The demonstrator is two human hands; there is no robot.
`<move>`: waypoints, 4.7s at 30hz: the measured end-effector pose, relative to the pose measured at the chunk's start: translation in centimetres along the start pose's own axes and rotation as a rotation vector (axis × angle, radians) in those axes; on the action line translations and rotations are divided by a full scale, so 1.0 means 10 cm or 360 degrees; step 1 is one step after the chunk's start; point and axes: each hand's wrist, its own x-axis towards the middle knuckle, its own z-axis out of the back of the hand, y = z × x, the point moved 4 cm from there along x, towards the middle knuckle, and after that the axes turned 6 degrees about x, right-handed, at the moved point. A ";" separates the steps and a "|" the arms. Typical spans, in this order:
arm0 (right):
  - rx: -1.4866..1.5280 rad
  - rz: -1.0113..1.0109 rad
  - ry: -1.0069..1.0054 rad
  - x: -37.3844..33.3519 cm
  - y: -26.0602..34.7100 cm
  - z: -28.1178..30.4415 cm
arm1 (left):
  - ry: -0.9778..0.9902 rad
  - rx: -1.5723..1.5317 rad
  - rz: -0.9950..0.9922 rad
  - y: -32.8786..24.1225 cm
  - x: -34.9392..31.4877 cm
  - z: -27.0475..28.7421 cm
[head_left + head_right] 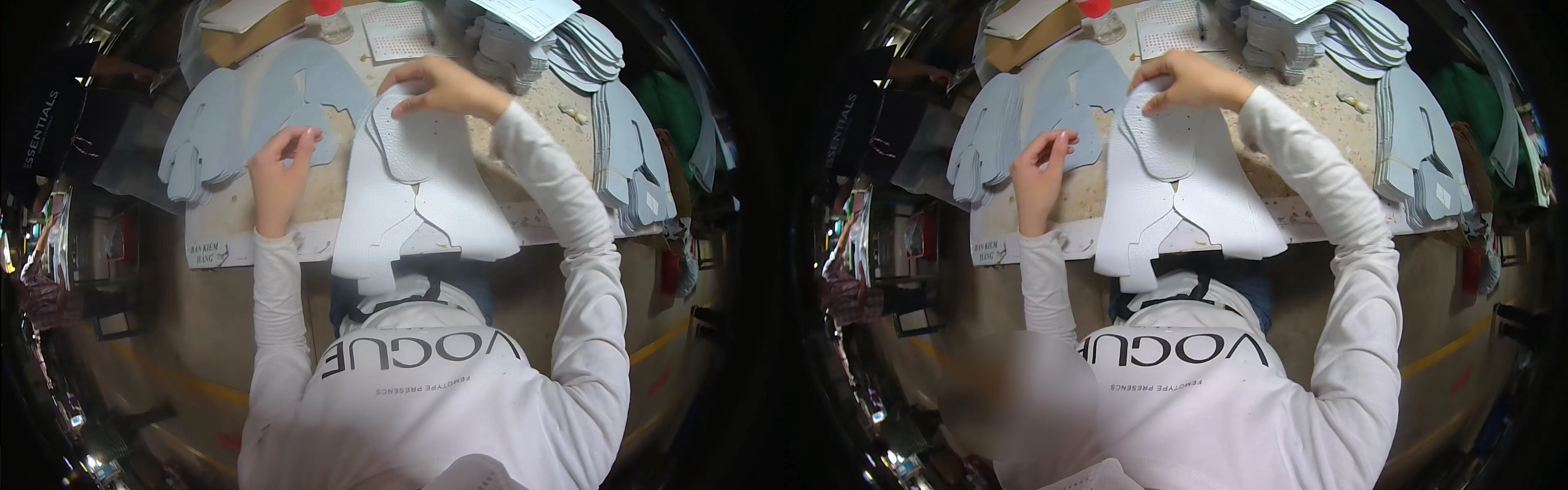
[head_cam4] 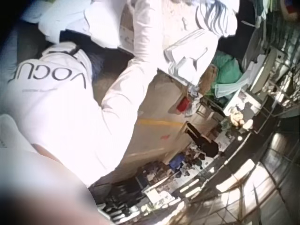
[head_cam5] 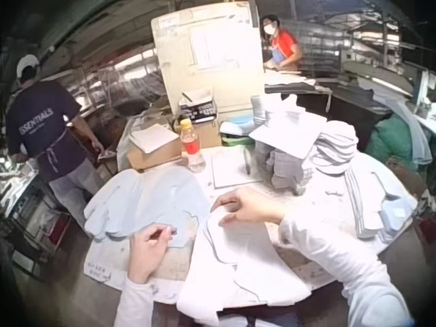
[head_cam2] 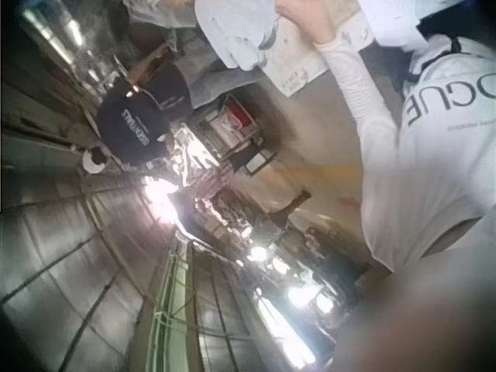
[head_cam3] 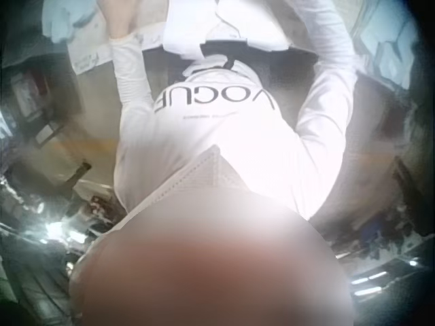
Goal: The person repeatedly picks up light gray fabric pieces from a table, turns them over, and places them back down. The person handles the pieces one at a time, inspecting both sides before returning them to the pile.
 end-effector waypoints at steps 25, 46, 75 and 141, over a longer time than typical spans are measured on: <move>-0.0672 0.0461 -0.0153 -0.77 -0.01 -0.50 | 0.0066 -0.1282 0.0242 0.26 0.70 -0.47; 0.0139 -0.0108 -0.0944 -0.28 -0.26 -0.40 | 0.0513 -0.1398 0.0623 0.10 0.25 -0.93; -0.0253 -0.0068 -0.1380 -1.11 0.22 0.27 | 0.0491 0.0855 -0.0056 0.09 -0.41 -0.42; 0.1938 -0.0568 -0.0577 -0.63 -0.13 -0.41 | 0.0821 -0.1498 0.0692 -0.25 0.29 -1.01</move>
